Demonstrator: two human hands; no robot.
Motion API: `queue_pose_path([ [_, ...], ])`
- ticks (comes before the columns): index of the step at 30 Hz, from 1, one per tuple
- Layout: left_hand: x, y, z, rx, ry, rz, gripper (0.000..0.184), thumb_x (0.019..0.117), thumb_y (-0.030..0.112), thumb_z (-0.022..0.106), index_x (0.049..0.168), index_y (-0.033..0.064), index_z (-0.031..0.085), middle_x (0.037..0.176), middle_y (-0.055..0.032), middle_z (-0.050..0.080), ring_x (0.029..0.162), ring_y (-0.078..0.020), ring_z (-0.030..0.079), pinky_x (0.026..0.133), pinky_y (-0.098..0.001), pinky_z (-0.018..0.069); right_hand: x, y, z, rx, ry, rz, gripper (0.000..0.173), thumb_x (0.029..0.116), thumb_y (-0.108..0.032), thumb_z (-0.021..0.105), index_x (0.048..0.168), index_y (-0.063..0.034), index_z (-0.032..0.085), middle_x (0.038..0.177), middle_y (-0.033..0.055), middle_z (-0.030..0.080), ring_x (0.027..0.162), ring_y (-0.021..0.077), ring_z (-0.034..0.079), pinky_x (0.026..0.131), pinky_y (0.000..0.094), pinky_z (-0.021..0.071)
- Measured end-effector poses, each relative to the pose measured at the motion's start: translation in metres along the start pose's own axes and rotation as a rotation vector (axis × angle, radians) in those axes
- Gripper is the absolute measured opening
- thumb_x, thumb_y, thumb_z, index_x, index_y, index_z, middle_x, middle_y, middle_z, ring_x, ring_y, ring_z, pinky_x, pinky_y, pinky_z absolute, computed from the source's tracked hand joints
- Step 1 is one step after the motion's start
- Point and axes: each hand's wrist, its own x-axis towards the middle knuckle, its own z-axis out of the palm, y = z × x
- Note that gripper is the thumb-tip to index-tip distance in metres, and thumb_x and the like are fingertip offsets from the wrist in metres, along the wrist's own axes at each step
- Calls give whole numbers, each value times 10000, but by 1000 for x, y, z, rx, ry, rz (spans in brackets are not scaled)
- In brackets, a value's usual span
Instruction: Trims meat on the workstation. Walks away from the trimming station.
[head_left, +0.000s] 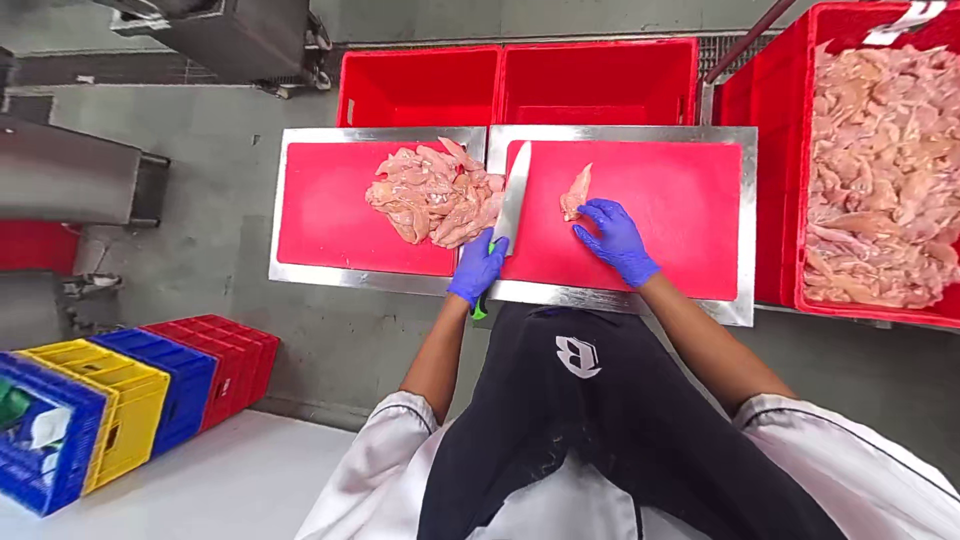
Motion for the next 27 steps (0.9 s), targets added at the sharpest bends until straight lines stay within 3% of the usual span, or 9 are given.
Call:
queue_pose_path([
  [2, 12, 19, 18, 136, -75, -2, 437, 1086, 351, 445, 1285, 5, 623, 924, -166, 711, 787, -270, 713, 791, -488, 597, 18, 11, 5, -40, -18, -114, 344, 969, -325, 652, 1171, -57, 731, 1258, 198, 677, 1245, 375, 614, 1067, 529, 483],
  [8, 24, 37, 60, 305, -95, -163, 427, 1090, 320, 424, 1309, 1, 605, 1065, -230, 711, 1038, -377, 702, 941, -580, 536, 36, 30, 15, 25, -49, -269, 314, 945, -326, 685, 1041, -35, 754, 1108, 176, 729, 1133, 360, 675, 990, 501, 537],
  [13, 14, 46, 69, 305, -88, -157, 422, 1088, 325, 424, 1245, -9, 629, 987, -200, 713, 956, -338, 710, 889, -541, 553, 34, 37, 21, 97, -20, -313, 295, 929, -303, 710, 1006, -20, 746, 1085, 182, 727, 1109, 362, 682, 983, 484, 546],
  [18, 23, 52, 72, 372, -93, -215, 420, 1101, 298, 399, 1316, 2, 604, 1126, -221, 712, 1103, -370, 690, 978, -570, 527, 34, 30, 21, 67, 19, -302, 286, 915, -290, 730, 973, -10, 738, 1072, 195, 723, 1091, 370, 687, 948, 491, 559],
  [23, 21, 46, 65, 346, -123, -119, 407, 1101, 307, 407, 1271, -1, 612, 1028, -208, 709, 1004, -360, 704, 913, -562, 545, 30, 28, 21, 40, 6, -261, 301, 910, -310, 729, 958, -12, 738, 1109, 222, 699, 1107, 397, 668, 936, 505, 555],
  [27, 17, 48, 73, 389, -183, -163, 402, 1109, 284, 377, 1308, 6, 590, 1090, -222, 707, 1075, -384, 696, 938, -582, 540, 32, 18, 18, -4, -35, -234, 322, 893, -306, 749, 1008, -7, 725, 1089, 210, 705, 1106, 401, 664, 930, 523, 549],
])
